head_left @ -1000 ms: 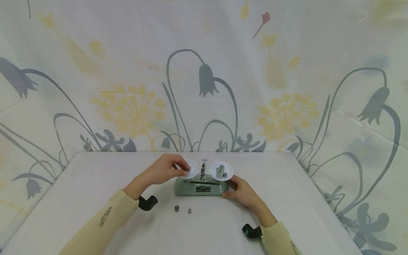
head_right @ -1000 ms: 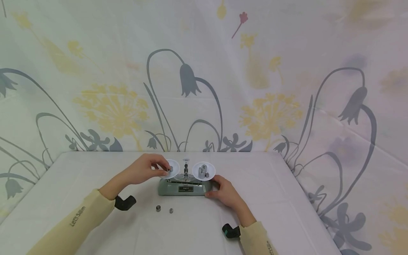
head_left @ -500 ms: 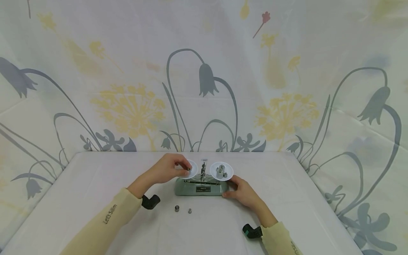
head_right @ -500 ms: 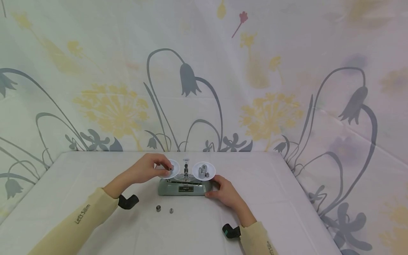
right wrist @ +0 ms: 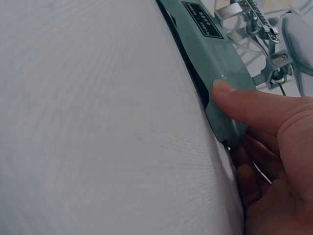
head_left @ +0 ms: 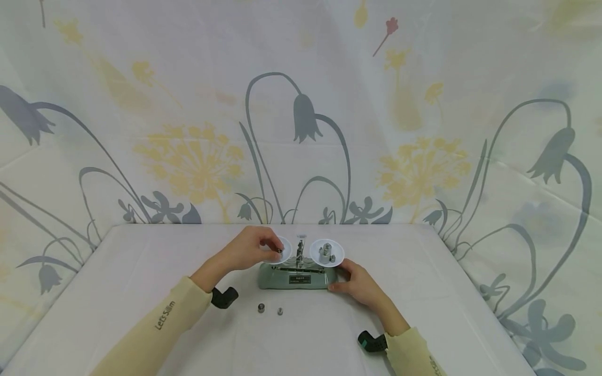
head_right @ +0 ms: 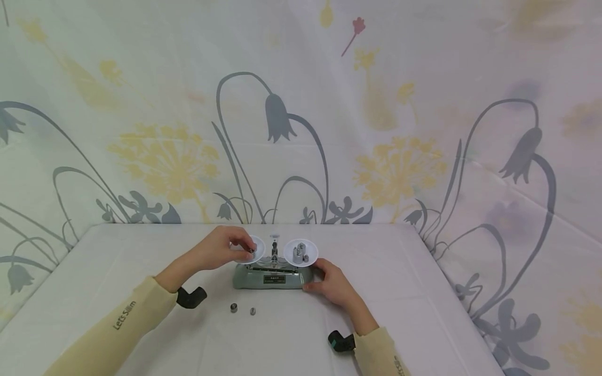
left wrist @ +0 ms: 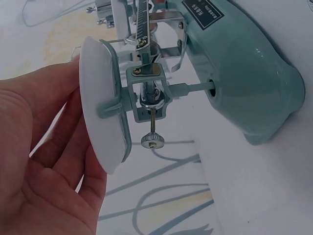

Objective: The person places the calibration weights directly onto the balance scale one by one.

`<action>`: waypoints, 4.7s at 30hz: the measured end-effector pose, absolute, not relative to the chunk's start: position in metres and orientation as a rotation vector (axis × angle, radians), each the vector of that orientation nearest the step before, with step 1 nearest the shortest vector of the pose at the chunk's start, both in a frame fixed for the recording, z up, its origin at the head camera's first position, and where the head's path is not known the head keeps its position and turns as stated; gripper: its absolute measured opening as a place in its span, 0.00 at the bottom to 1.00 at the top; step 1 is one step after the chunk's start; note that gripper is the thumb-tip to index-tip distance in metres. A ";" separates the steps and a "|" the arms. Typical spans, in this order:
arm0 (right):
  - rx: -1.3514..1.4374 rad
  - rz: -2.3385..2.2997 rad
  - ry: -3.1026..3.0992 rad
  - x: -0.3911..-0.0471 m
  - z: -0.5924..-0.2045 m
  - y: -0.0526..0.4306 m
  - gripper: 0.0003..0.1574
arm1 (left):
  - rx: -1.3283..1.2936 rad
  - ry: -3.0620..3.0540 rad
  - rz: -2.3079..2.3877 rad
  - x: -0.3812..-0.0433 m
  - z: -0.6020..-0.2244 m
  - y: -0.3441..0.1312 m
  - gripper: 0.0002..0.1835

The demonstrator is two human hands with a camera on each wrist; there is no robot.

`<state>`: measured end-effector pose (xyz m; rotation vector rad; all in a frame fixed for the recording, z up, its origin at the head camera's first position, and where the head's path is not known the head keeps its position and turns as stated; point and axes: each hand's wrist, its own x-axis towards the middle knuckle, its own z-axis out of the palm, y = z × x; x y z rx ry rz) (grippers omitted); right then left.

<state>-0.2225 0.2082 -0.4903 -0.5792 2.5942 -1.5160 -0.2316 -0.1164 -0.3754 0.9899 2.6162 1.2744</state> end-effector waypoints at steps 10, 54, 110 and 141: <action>-0.601 -1.527 2.585 -0.223 -0.490 0.209 0.42 | 0.984 2.630 1.276 -0.232 -0.378 -0.117 0.07; -0.587 -1.559 2.559 -0.219 -0.489 0.207 0.43 | 0.876 2.766 1.345 -0.225 -0.386 -0.153 0.08; -0.537 -1.500 2.608 -0.221 -0.490 0.209 0.43 | 0.902 2.355 1.409 -0.188 -0.466 -0.160 0.09; -0.538 -1.499 2.622 -0.222 -0.492 0.207 0.42 | 0.868 2.324 1.260 -0.188 -0.466 -0.148 0.11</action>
